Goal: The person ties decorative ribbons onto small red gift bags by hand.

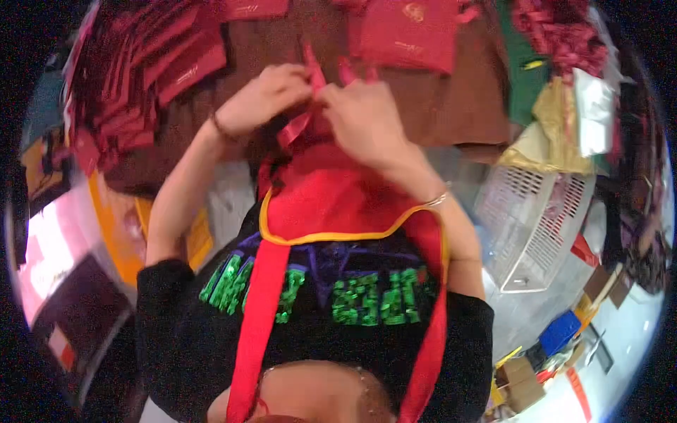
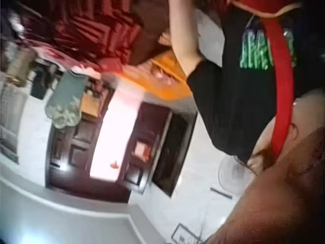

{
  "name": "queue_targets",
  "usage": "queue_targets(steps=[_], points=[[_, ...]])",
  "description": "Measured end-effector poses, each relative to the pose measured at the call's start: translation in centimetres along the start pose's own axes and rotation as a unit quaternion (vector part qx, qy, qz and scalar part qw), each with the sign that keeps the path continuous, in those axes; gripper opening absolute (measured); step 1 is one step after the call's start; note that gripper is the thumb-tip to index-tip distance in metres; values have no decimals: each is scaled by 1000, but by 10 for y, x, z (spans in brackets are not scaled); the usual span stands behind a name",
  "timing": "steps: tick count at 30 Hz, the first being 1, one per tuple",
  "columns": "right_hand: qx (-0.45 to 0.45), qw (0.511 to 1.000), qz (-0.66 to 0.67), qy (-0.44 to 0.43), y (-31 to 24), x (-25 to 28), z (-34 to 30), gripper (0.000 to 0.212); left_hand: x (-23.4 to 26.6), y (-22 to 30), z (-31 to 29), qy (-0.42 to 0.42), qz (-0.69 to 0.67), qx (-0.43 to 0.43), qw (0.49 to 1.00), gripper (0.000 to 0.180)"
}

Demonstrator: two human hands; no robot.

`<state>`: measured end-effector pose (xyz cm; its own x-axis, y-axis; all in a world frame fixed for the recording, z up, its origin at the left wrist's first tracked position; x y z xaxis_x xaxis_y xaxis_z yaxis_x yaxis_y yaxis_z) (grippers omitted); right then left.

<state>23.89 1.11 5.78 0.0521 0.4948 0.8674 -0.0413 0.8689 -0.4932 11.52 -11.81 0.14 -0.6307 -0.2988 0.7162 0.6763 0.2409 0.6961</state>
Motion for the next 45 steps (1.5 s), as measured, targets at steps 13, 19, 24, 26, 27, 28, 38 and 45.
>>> queue_targets(steps=[13,19,24,26,27,28,38,45], points=[[20,991,130,31,7,-4,-9,15,6,17,40,-177,9,-52,983,26],[68,976,179,105,11,-12,-7,14,11,27,48,-113,-316,146,931,17],[-140,789,505,321,56,-24,-45,50,-10,16,37,-67,-492,213,841,23],[-176,760,588,213,59,-31,-56,55,-6,23,39,-60,-497,217,838,25],[-161,784,576,165,56,-38,-60,55,-2,28,40,-49,-499,221,836,27],[-162,784,576,166,58,-44,-62,55,0,34,42,-60,-448,219,864,31],[-178,797,577,-10,49,-60,-54,59,-4,15,60,-173,-205,195,943,31],[-184,716,673,16,43,-47,-46,56,32,5,78,47,-334,196,921,33]])
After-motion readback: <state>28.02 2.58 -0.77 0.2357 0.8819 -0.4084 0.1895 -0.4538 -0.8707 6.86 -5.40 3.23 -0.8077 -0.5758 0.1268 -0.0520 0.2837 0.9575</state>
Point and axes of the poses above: each hand's wrist, its own z-axis towards the middle knuckle, its own x-axis out of the back of the hand, y = z × x, the point moved 3 cm from there along z, towards the middle knuckle, and after that the axes turned 1 degree about z, right-handed, at the moved point
